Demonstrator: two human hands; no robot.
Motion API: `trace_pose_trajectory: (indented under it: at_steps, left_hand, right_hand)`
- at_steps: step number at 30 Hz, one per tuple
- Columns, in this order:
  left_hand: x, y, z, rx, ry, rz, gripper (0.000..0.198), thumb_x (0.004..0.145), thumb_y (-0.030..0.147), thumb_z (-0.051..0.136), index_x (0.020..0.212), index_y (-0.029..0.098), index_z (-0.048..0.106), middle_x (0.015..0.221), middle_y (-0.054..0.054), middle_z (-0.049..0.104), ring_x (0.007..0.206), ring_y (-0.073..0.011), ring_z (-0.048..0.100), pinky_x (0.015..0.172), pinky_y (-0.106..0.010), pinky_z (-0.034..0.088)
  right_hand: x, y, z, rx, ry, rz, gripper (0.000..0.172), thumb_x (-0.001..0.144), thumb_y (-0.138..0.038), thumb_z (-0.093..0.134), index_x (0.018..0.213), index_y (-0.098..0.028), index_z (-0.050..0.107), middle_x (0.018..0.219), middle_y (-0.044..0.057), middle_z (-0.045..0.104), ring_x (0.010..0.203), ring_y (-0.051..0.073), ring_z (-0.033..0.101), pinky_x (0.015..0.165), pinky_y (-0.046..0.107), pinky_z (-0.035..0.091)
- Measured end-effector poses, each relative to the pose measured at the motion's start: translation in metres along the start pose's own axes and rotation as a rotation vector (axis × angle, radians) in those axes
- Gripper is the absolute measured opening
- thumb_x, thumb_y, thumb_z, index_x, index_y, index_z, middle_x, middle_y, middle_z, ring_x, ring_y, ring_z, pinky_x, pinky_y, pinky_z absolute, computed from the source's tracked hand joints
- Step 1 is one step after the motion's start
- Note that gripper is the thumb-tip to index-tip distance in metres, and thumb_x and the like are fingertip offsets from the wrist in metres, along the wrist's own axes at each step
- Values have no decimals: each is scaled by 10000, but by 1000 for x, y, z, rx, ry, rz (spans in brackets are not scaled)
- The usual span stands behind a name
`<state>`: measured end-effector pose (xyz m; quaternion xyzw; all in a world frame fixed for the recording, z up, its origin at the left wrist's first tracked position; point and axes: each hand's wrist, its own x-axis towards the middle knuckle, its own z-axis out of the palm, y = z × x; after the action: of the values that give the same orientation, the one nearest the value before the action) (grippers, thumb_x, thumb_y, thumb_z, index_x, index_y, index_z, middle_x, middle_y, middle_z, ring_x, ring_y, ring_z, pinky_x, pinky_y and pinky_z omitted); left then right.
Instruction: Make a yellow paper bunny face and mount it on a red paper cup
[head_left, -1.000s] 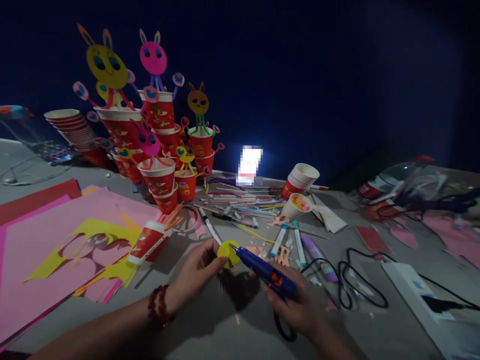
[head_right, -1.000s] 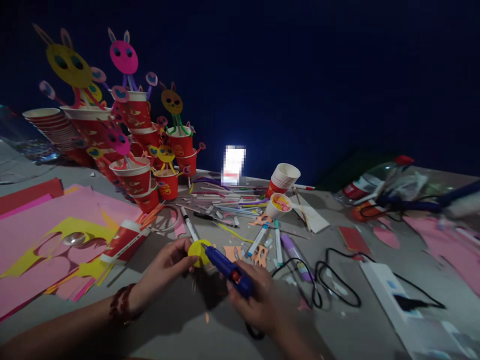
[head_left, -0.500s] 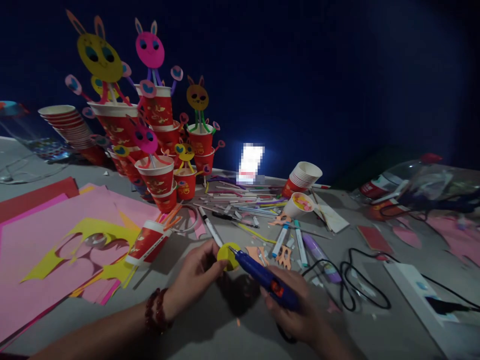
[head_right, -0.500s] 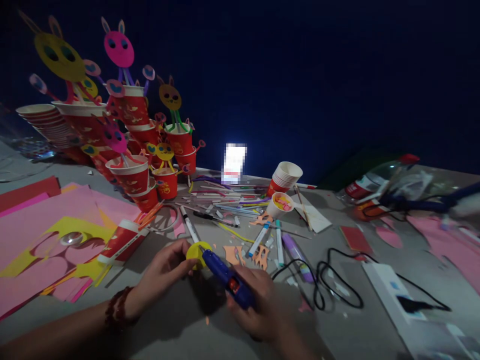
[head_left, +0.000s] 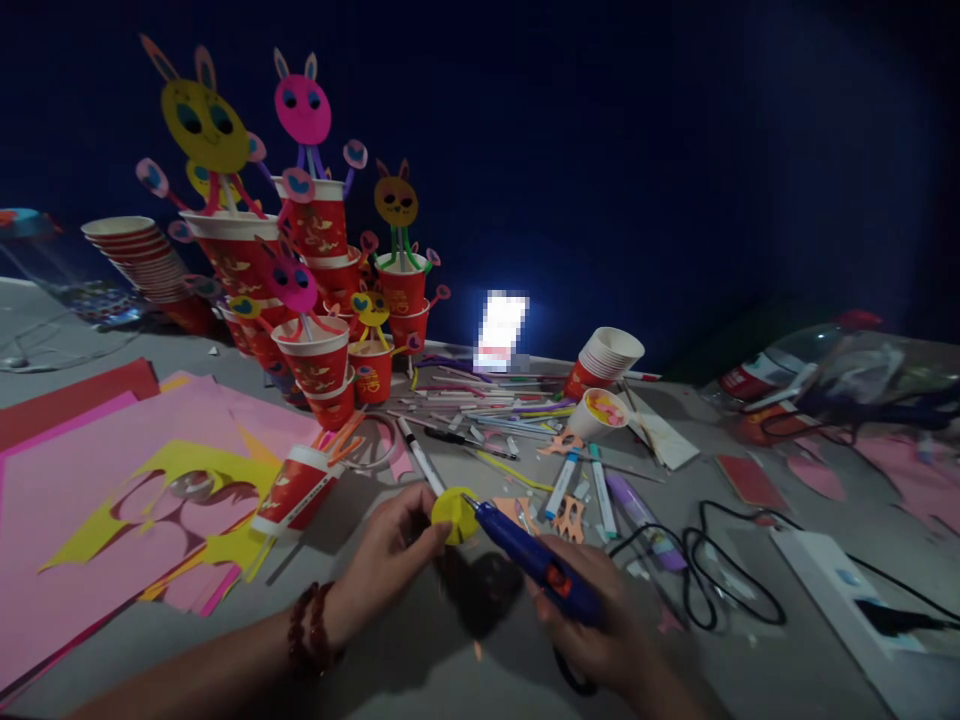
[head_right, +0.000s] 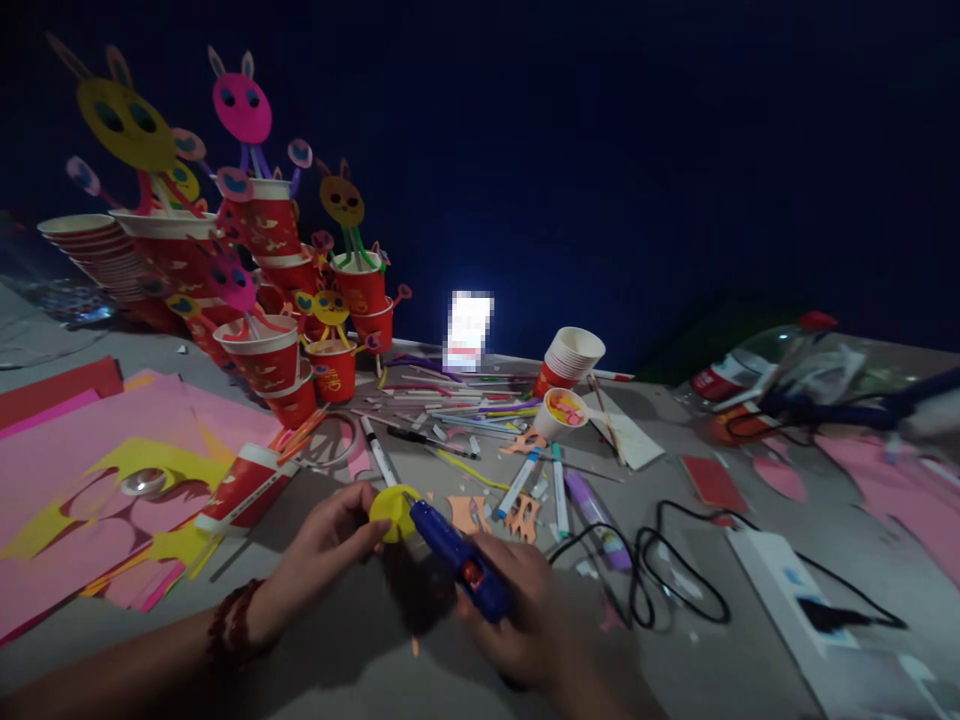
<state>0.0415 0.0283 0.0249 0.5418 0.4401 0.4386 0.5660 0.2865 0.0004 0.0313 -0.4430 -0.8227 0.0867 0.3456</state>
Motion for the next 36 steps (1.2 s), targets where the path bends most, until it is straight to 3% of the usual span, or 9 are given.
trace_pose_trajectory:
  at_steps: [5, 19, 22, 28, 36]
  left_hand:
    - [0, 0, 0, -9, 2, -6, 288, 854, 400, 627, 727, 195, 468, 667, 20, 530, 589, -117, 462, 532, -209, 369]
    - [-1, -3, -1, 128, -1, 55, 269, 896, 375, 572, 729, 196, 462, 683, 18, 497, 610, -122, 452, 553, -217, 367]
    - [-2, -3, -1, 153, 9, 66, 261, 899, 363, 567, 727, 197, 462, 683, 19, 496, 610, -124, 449, 553, -217, 367]
    - [-2, -2, -1, 229, 46, 119, 251, 898, 340, 565, 714, 198, 471, 678, 16, 508, 627, -132, 465, 578, -220, 378]
    - [-2, 0, 1, 224, 64, 124, 276, 882, 382, 577, 695, 198, 493, 670, 13, 523, 618, -138, 478, 569, -222, 382]
  right_hand:
    - [2, -2, -2, 4, -53, 27, 251, 849, -305, 538, 1071, -231, 629, 832, 65, 750, 707, 228, 726, 618, 288, 576]
    - [4, -4, -1, 2, 59, -26, 290, 863, -315, 563, 1138, -228, 605, 854, 60, 761, 710, 218, 735, 623, 274, 587]
    - [6, -6, -1, 23, 33, 2, 236, 870, -302, 535, 1077, -227, 619, 802, 51, 752, 669, 210, 729, 593, 264, 579]
    - [3, -3, 0, 9, 28, 25, 286, 830, -284, 558, 1107, -233, 608, 829, 57, 757, 705, 231, 732, 617, 286, 582]
    - [9, -11, -1, 54, -11, 30, 175, 861, -299, 516, 988, -251, 627, 736, 33, 728, 627, 214, 705, 558, 273, 548]
